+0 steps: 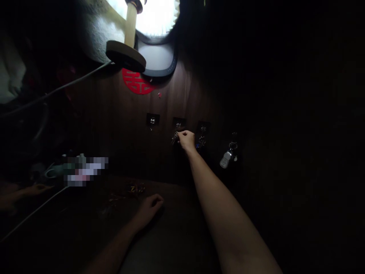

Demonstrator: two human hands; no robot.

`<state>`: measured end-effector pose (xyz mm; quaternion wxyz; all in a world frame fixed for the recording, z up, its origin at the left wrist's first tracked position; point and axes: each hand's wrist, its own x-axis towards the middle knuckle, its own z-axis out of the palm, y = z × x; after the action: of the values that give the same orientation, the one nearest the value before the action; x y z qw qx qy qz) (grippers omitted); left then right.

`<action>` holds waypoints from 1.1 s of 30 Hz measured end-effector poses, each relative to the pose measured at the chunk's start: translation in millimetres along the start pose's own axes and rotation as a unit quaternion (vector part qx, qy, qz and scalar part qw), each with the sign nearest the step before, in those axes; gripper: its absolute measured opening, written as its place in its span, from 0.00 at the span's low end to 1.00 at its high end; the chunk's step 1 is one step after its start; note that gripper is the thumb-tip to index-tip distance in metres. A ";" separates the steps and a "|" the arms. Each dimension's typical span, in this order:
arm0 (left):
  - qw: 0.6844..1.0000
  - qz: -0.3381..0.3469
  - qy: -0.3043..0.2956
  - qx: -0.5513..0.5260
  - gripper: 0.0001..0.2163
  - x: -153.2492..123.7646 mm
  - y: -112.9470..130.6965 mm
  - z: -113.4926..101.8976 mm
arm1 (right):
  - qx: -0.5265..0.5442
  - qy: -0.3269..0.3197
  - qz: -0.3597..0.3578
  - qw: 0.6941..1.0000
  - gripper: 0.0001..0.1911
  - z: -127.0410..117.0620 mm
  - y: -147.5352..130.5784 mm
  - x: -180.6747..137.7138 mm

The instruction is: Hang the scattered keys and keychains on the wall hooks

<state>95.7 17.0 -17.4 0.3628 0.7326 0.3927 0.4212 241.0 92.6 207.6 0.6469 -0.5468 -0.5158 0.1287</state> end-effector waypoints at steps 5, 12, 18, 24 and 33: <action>1.000 -0.010 -0.004 0.004 0.10 -0.1 0.3 -0.5 | -0.055 0.011 0.017 0.998 0.08 1.6 -0.4 5.4; 1.000 -0.010 -0.006 0.005 0.11 0.6 -0.2 -0.6 | -0.055 0.005 0.018 0.998 0.09 -0.9 7.4 -1.4; 1.000 0.001 -0.011 0.008 0.10 1.7 -4.4 -0.2 | -0.018 -0.012 0.006 1.000 0.07 -10.0 28.3 -34.0; 1.000 0.012 -0.010 0.010 0.10 1.1 -4.5 -1.3 | -0.015 -0.090 0.014 0.996 0.12 -22.7 74.7 -87.9; 1.000 0.001 -0.009 0.027 0.09 -0.8 1.0 -3.2 | -0.092 -0.153 0.054 0.982 0.13 -52.9 135.0 -142.8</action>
<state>92.8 16.5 -15.6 0.3456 0.7464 0.4001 0.4042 275.4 7.7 25.9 0.4994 -0.6053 -0.5876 0.1973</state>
